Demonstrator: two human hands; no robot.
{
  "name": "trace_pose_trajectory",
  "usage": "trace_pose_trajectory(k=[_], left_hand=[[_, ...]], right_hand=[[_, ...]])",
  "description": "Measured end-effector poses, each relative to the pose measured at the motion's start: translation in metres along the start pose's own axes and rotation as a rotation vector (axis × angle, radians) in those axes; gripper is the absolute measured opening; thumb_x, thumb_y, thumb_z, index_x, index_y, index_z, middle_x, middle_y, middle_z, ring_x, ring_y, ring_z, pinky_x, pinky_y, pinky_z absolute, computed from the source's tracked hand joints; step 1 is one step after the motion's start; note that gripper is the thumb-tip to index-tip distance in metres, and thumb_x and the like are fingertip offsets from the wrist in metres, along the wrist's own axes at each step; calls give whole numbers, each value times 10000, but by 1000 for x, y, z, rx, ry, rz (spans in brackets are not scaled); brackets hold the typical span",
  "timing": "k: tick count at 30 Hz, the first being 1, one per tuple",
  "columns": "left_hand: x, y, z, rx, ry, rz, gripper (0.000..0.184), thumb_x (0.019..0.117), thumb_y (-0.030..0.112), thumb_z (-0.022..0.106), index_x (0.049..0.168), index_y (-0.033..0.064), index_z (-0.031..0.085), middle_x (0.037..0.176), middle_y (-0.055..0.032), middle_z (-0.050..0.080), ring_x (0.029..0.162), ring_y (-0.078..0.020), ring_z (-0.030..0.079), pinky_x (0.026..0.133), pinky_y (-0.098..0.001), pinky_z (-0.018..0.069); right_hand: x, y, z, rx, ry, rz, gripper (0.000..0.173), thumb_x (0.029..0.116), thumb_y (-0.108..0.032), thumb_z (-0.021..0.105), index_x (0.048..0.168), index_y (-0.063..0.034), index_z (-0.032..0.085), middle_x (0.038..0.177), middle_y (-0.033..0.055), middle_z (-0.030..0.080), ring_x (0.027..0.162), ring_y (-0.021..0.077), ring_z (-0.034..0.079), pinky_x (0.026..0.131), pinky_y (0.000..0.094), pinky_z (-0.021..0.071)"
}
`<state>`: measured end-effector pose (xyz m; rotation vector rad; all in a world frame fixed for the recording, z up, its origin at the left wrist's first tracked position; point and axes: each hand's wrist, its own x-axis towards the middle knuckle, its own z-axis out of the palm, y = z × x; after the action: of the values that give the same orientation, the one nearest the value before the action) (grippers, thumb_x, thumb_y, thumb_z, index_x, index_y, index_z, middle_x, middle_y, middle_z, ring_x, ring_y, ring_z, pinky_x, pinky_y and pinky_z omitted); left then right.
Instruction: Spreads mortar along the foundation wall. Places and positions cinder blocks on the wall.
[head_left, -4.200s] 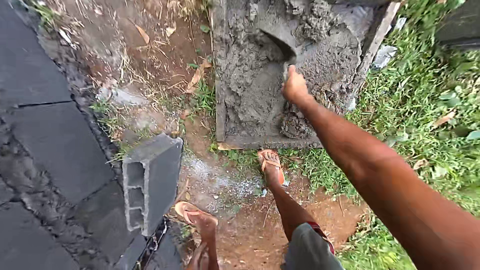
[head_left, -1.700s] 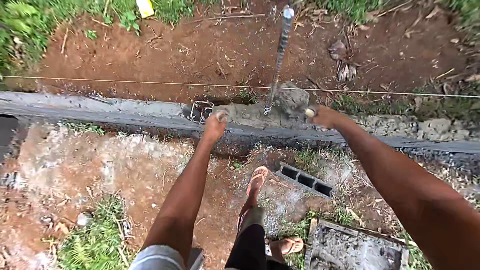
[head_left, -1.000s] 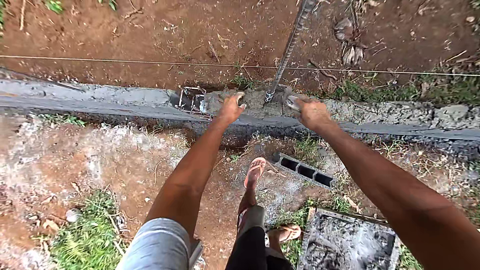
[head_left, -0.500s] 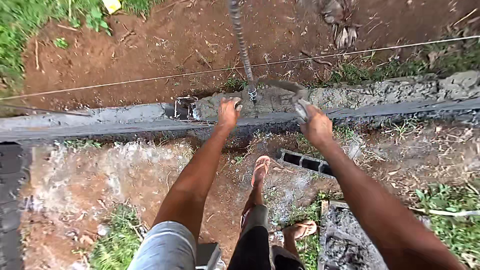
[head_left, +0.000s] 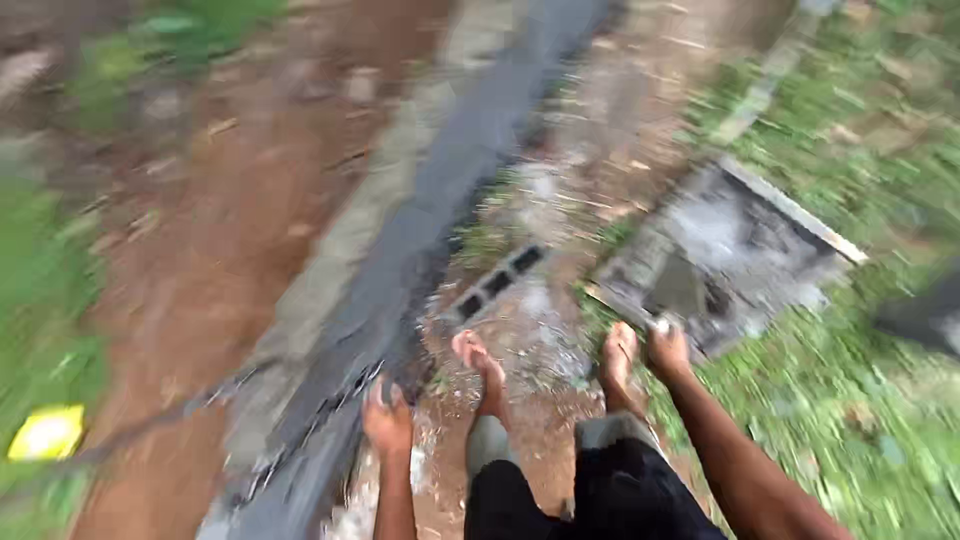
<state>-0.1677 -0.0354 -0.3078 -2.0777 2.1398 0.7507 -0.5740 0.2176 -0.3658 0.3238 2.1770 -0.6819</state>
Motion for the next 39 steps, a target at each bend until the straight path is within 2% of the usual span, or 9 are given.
trace_pose_trajectory(k=[3, 6, 12, 16, 20, 23, 28, 34, 39], left_hand=[[-60, 98, 91, -44, -413, 122, 433, 1007, 86, 586, 1411, -66, 550, 1399, -300, 580, 1311, -420, 572, 1126, -566, 439], [-118, 157, 178, 17, -749, 218, 416, 995, 93, 613, 1393, -25, 586, 1332, -251, 640, 1219, -359, 644, 1071, -524, 506], [-166, 198, 274, 125, -887, 106, 390, 989, 62, 624, 1371, -18, 621, 1352, -222, 649, 1247, -330, 640, 1100, -492, 482], [-151, 154, 296, 219, -855, -39, 367, 992, 174, 648, 1350, 93, 664, 1316, -127, 689, 1208, -257, 664, 1063, -494, 525], [-132, 141, 278, 46, -789, -240, 359, 1001, 61, 590, 1348, -27, 613, 1292, -248, 650, 1118, -338, 681, 981, -524, 560], [-118, 153, 265, -59, -755, -306, 378, 1014, 34, 544, 1381, -54, 563, 1281, -265, 639, 1061, -313, 696, 933, -485, 585], [-111, 171, 275, -125, -756, -341, 361, 1011, 63, 548, 1352, -50, 582, 1270, -217, 667, 1087, -248, 709, 941, -430, 599], [-133, 99, 302, -173, -871, -393, 362, 993, 44, 558, 1347, -18, 606, 1257, -180, 696, 1105, -276, 705, 952, -460, 600], [-167, 121, 308, -91, -903, -385, 340, 987, 84, 582, 1309, -2, 653, 1230, -153, 718, 1067, -240, 729, 915, -422, 617]], right_hand=[[78, 34, -37, 79, 31, 218, 563, 1088, -299, 493, 1527, 31, 365, 1399, 309, 554, 1250, 409, 601, 1046, 561, 499], [158, 54, -37, 139, -14, 224, 540, 1115, -358, 418, 1489, 32, 417, 1329, 323, 590, 1191, 440, 623, 1009, 585, 509], [313, 53, 2, -6, -157, 122, 573, 1116, -447, 341, 1509, -41, 428, 1309, 294, 632, 1217, 457, 628, 1009, 637, 502], [373, 90, -15, -302, -214, 0, 569, 1105, -480, 356, 1562, -141, 368, 1197, 269, 687, 1117, 475, 675, 906, 673, 538], [379, 99, -62, -370, -201, -39, 599, 1093, -495, 391, 1571, -134, 371, 1184, 278, 684, 1100, 478, 675, 906, 666, 538], [374, 136, -132, -322, 35, -41, 582, 1065, -500, 468, 1510, -128, 427, 1037, 313, 683, 939, 527, 680, 759, 717, 536], [435, 138, -246, -393, 231, 257, 651, 1039, -292, 547, 1524, 71, 307, 1302, 408, 570, 1203, 573, 589, 970, 723, 475], [472, 21, -146, -142, 218, 255, 673, 956, -164, 643, 1492, 105, 338, 1444, 317, 500, 1277, 428, 587, 1021, 576, 518], [442, 66, -157, -522, 81, 3, 569, 1017, -202, 555, 1484, 39, 337, 1192, 326, 646, 1107, 506, 664, 887, 659, 541]])
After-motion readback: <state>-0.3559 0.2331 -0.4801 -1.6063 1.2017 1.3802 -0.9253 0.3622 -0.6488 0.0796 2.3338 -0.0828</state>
